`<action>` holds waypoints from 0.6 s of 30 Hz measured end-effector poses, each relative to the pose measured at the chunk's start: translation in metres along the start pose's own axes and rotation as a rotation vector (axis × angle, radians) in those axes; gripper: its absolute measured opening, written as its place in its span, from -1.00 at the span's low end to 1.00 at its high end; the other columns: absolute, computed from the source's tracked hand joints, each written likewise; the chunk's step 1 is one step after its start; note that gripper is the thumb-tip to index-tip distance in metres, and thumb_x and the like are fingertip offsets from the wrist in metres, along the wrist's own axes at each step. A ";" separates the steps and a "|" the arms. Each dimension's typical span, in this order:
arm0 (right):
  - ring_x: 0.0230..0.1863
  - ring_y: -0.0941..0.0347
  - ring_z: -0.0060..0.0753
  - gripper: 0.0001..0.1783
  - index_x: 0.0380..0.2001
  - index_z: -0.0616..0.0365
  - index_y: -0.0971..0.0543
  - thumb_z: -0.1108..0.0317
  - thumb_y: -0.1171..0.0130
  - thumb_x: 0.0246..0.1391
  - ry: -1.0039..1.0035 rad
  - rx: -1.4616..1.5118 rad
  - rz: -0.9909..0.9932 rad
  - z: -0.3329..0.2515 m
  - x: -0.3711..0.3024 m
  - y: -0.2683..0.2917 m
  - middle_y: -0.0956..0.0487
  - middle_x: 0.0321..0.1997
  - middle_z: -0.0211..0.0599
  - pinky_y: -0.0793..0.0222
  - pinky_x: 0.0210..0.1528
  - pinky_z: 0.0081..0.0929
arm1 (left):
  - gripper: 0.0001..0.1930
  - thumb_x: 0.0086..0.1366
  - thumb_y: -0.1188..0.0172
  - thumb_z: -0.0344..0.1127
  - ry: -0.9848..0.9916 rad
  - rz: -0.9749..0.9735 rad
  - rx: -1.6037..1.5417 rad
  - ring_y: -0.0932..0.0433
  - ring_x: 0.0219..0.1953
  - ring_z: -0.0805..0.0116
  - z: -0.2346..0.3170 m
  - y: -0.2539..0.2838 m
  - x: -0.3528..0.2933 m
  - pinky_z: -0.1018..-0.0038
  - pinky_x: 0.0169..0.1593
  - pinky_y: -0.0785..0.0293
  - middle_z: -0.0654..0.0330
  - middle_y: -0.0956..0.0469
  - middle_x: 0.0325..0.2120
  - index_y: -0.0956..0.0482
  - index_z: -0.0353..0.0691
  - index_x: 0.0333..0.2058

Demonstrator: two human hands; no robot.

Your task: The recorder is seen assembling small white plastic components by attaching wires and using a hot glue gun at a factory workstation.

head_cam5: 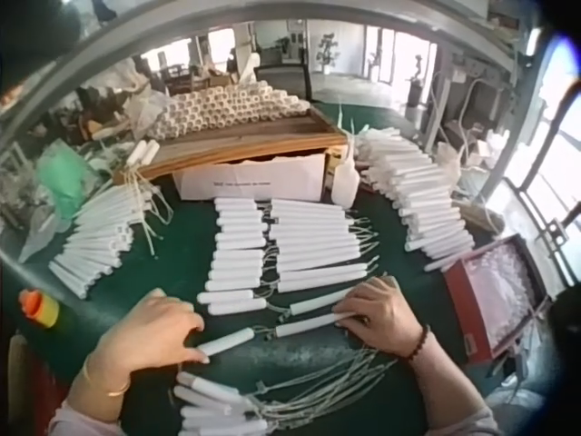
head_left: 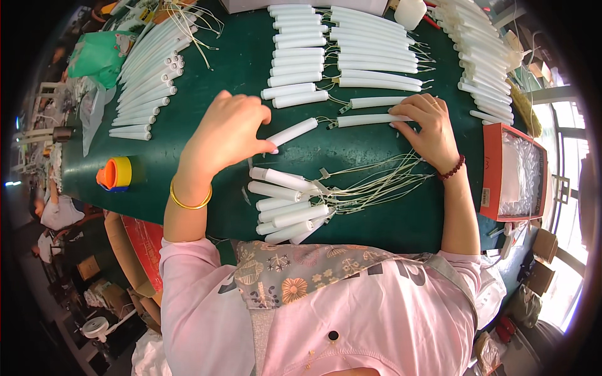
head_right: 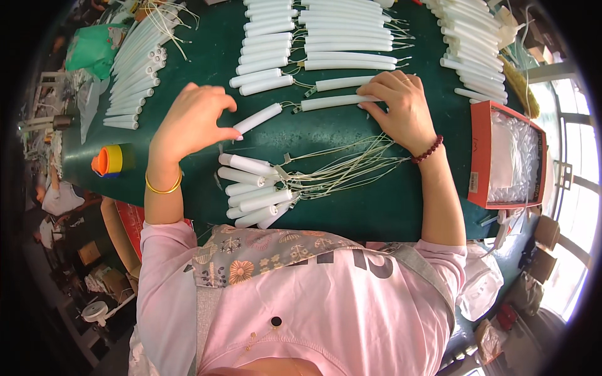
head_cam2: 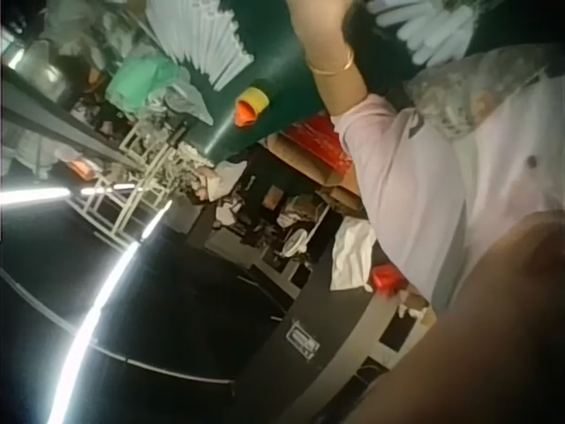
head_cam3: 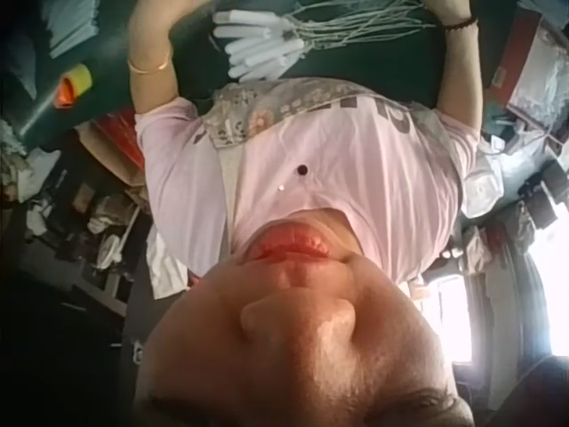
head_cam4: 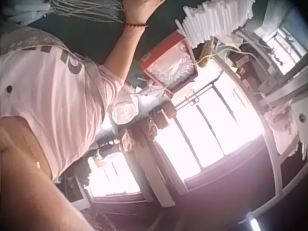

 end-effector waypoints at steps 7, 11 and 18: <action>-0.07 -0.57 -0.23 -0.80 -0.26 0.04 -0.73 0.39 -0.50 0.00 0.018 -0.030 -0.041 0.004 0.003 0.011 -0.68 -0.20 -0.44 -0.36 0.15 -0.19 | -0.71 0.09 -0.56 -0.21 -0.001 -0.030 -0.146 -0.59 -0.33 0.11 0.017 -0.033 0.015 0.23 -0.10 -0.46 0.17 -0.60 -0.45 -0.68 -0.22 -0.32; -0.07 -0.58 -0.20 -0.81 -0.26 0.06 -0.72 0.39 -0.49 0.01 -0.088 -0.128 -0.003 0.022 0.000 0.017 -0.68 -0.21 -0.40 -0.38 0.13 -0.21 | -0.74 0.15 -0.53 -0.20 -0.043 0.254 -0.151 -0.62 -0.29 0.11 0.023 -0.056 0.028 0.21 -0.12 -0.46 0.19 -0.62 -0.42 -0.68 -0.21 -0.34; -0.29 -0.56 -0.29 -0.73 -0.17 0.16 -0.68 0.47 -0.48 0.03 -0.137 0.020 0.197 0.023 0.012 -0.019 -0.65 -0.16 -0.35 -0.49 -0.13 -0.37 | -0.53 0.12 -0.58 -0.19 0.320 0.126 -0.178 -0.67 -0.16 0.11 0.014 -0.035 0.032 0.15 -0.07 -0.54 0.16 -0.69 -0.23 -0.57 -0.19 -0.08</action>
Point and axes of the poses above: each hand's wrist, its own x-axis towards the middle knuckle, its own y-axis out of the back of the hand, z = x × y, the point moved 1 cm from there along x, towards the middle knuckle
